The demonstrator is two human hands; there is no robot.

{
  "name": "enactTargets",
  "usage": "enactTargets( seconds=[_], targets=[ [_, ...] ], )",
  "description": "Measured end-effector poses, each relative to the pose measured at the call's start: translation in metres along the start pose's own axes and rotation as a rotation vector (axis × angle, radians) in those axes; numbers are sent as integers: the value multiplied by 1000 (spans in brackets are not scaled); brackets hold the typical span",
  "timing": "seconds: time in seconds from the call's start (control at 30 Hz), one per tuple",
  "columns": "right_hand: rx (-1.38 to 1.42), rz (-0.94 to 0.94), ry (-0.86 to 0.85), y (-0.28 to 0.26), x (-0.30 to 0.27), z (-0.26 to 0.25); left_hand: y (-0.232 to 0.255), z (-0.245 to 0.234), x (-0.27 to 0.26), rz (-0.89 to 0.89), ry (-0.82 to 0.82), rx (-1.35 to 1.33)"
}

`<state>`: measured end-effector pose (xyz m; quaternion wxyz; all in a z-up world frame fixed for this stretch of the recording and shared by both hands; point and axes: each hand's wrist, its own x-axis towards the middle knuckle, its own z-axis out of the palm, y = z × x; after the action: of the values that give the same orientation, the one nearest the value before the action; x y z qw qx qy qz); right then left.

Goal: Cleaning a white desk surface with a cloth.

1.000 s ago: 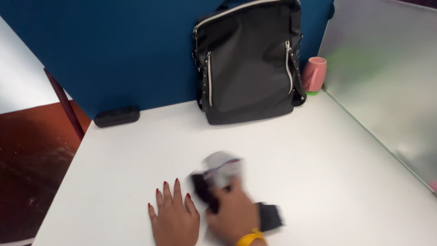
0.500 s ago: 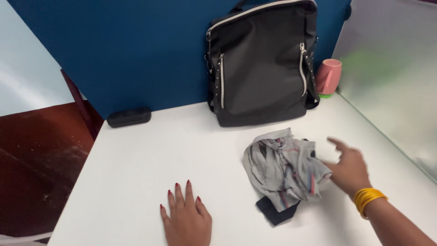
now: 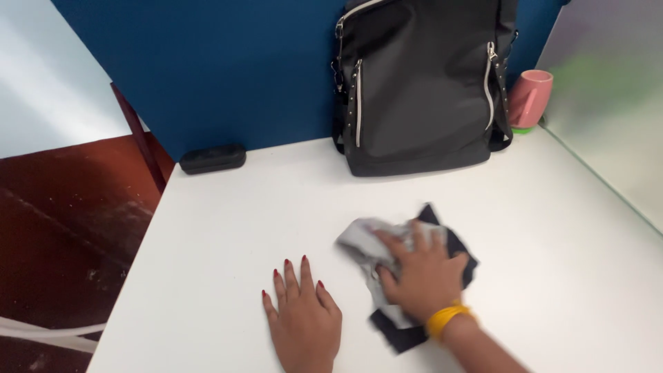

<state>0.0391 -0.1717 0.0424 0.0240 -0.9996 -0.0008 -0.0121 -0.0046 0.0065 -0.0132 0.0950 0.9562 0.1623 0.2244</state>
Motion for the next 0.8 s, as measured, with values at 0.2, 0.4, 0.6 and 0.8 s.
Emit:
enactTargets(
  seconds=[0.2, 0.4, 0.6, 0.8],
  targets=[
    [48, -99, -110, -54, -20, -5, 5, -6, 0, -19, -77, 24],
    [21, -9, 79, 51, 7, -41, 6, -8, 2, -54, -127, 34],
    [78, 54, 211, 174, 1, 33, 9, -12, 2, -57, -107, 63],
    [120, 88, 58, 13, -23, -4, 4, -5, 1, 16, -6, 43]
  ],
)
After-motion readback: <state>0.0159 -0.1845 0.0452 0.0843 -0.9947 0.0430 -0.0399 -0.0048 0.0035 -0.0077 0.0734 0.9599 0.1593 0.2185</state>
